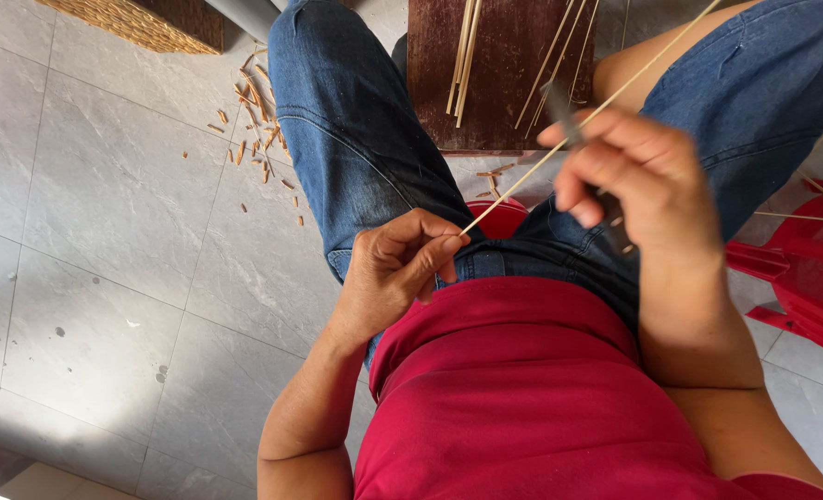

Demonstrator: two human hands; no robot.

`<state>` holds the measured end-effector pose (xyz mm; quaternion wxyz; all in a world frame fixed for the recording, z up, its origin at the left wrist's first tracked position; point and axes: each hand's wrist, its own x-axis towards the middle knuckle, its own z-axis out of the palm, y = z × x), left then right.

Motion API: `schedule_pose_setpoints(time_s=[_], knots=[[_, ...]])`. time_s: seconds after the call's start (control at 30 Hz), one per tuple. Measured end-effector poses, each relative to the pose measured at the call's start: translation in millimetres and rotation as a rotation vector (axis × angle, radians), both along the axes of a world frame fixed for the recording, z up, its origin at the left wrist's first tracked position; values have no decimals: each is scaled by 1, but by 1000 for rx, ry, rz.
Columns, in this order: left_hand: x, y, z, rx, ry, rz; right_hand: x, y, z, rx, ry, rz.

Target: The person sits on the floor and uses a knife to sharpen thin bamboo sticks one by one. They hold each stick with the left hand and shave the tip with the right hand, then place the finished sticks on a wooden board.

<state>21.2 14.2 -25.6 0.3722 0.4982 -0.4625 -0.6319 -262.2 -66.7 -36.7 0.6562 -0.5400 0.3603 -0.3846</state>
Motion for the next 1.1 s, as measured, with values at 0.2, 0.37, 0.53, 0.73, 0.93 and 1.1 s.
schedule_pose_setpoints(time_s=[0.2, 0.37, 0.53, 0.73, 0.93, 1.1], knots=[[4, -3, -4, 20, 10, 14, -15, -17, 21, 14, -148, -294], [-15, -14, -5, 68, 55, 25, 32, 5, 16, 2, 6, 179], [-11, -15, -3, 31, -1, -30, 19, -3, 13, 21, 20, 83], [-12, -12, -5, 74, 19, 33, 27, 2, 3, 2, 7, 136], [-17, -12, -4, -14, 17, 64, 46, 13, -12, 65, -66, 270], [-9, -2, -4, -51, 50, 50, 23, 2, -9, 63, -94, 177]])
